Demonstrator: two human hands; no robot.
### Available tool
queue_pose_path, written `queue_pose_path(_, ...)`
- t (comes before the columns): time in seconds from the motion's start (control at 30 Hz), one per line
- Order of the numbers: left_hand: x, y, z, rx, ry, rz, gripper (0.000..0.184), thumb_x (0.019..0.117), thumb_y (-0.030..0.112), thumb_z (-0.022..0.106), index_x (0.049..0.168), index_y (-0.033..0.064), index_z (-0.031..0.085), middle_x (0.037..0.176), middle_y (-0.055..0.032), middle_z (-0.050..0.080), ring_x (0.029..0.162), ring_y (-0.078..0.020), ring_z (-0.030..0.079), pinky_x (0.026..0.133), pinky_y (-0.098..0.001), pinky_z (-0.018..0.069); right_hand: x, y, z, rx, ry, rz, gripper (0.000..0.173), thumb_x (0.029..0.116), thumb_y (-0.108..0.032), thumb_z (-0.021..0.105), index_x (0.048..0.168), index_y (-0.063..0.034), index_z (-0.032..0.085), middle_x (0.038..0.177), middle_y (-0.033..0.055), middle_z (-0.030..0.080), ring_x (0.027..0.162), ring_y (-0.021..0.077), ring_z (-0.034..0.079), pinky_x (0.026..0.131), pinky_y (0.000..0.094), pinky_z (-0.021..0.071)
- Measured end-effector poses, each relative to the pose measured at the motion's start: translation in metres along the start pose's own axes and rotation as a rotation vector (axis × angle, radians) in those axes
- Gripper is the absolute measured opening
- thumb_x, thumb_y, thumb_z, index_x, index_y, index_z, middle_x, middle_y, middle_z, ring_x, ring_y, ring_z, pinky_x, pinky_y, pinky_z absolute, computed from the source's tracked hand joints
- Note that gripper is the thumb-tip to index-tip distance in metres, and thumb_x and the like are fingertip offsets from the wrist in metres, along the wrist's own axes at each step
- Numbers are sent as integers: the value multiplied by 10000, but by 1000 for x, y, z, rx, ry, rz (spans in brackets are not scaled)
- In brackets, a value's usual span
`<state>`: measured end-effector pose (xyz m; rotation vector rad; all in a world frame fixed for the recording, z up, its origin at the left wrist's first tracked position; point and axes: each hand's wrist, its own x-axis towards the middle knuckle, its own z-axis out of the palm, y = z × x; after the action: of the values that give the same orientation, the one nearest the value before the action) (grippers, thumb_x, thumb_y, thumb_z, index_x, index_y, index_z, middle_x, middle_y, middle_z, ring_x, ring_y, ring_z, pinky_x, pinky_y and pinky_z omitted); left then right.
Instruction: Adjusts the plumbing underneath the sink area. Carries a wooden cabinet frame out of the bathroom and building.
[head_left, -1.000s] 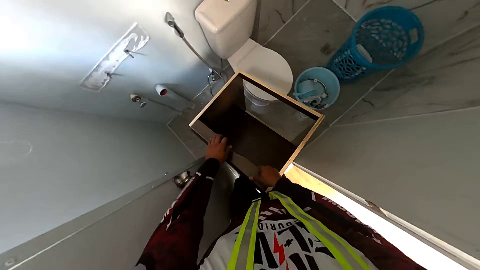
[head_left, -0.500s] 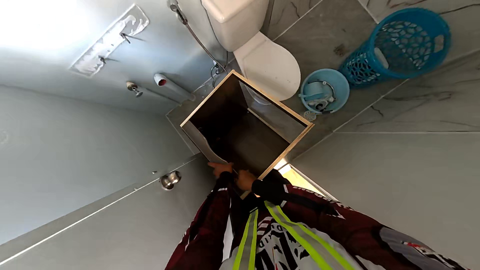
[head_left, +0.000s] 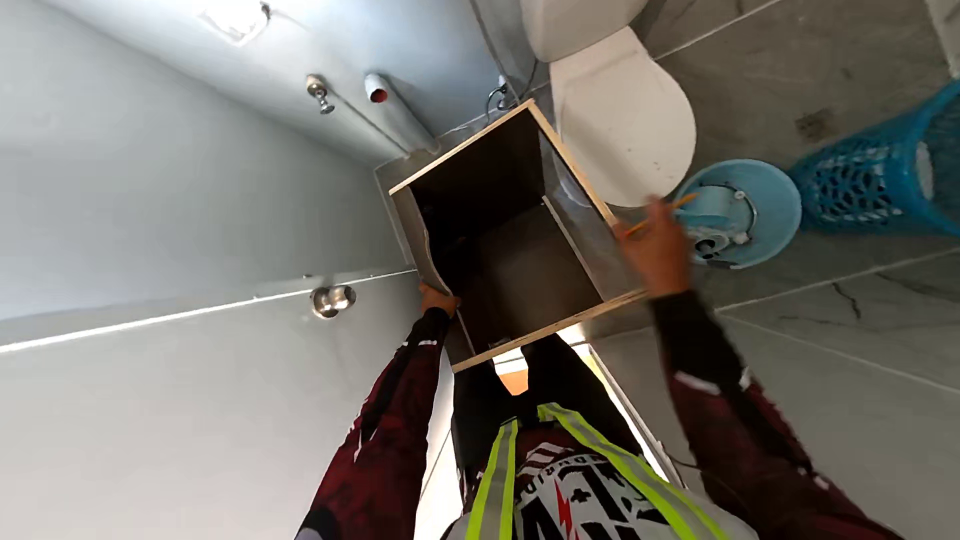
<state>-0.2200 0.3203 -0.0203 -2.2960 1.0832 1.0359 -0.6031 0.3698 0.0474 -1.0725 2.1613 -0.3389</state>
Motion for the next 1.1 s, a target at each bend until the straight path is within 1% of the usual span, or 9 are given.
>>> queue_pose_path(0.1, 11, -7, 4, 22, 8, 18, 1191, 737, 261, 884, 1592, -26, 105, 1301, -281, 627, 1216, -388, 640, 1027, -549, 520, 72, 51, -10, 81, -224, 185, 839, 938, -586, 683, 1408, 87, 506, 1290, 358, 604, 1201, 520, 591, 1012, 715, 442)
queue_pose_path(0.2, 17, -15, 6, 29, 30, 28, 1230, 705, 260, 898, 1598, -8, 95, 1275, -284, 639, 1204, -407, 643, 1017, -576, 523, 83, 86, 36, 307, -577, 219, 584, 989, -404, 689, 1383, -2, 532, 1167, 215, 684, 974, 322, 709, 849, 488, 593)
queue_pose_path(0.27, 21, -18, 7, 20, 53, 28, 1234, 680, 264, 914, 1587, -7, 123, 1236, -293, 651, 1172, -430, 653, 987, -603, 530, 74, 98, 54, 399, -594, 226, 582, 939, -227, 765, 1411, -18, 497, 1061, 193, 675, 814, 271, 694, 741, 435, 605)
queue_pose_path(0.37, 30, -21, 2, 8, 59, 12, 1212, 665, 254, 923, 1571, -15, 164, 1233, -312, 639, 1148, -454, 655, 953, -627, 538, 54, 104, 69, 535, -552, 286, 507, 948, -175, 716, 1395, -53, 510, 853, 82, 595, 589, 167, 598, 582, 373, 593)
queue_pose_path(0.43, 35, -18, -2, 19, 52, 7, 1216, 658, 250, 921, 1573, -9, 163, 1211, -309, 650, 1128, -450, 666, 929, -627, 549, 40, 107, 66, 567, -561, 302, 490, 950, -162, 686, 1393, -58, 505, 819, 65, 589, 562, 164, 600, 569, 389, 607)
queue_pose_path(0.57, 39, -23, 1, -10, 44, 4, 1229, 629, 271, 931, 1562, -5, 181, 1198, -298, 658, 1117, -444, 673, 908, -623, 559, 28, 97, 62, 514, -476, 381, 217, 966, -212, 631, 1123, -65, 610, 687, -12, 531, 499, 101, 510, 484, 282, 504)
queue_pose_path(0.73, 18, -37, -3, -71, 241, -37, 1018, 675, 481, 917, 1467, 13, 481, 1486, -313, 425, 1349, -504, 459, 942, -691, 494, 27, 64, 60, 533, -490, 433, 114, 968, -199, 625, 1008, -103, 578, 658, -28, 513, 492, 89, 506, 480, 272, 502)
queue_pose_path(0.83, -2, -58, 15, -118, 280, -66, 1121, 678, 530, 910, 1518, 5, 385, 1469, -337, 440, 1308, -522, 503, 897, -700, 521, 23, 49, 62, 557, -483, 442, 110, 954, -183, 650, 994, -103, 585, 645, -28, 504, 476, 84, 490, 454, 258, 481)
queue_pose_path(1.1, 16, -61, 24, 10, 263, -119, 1000, 731, 284, 848, 1526, -3, 314, 1403, -325, 508, 1181, -499, 609, 814, -646, 566, 15, 41, 66, 538, -505, 405, 106, 950, -157, 666, 1007, -79, 622, 673, -17, 517, 481, 78, 470, 454, 240, 457)
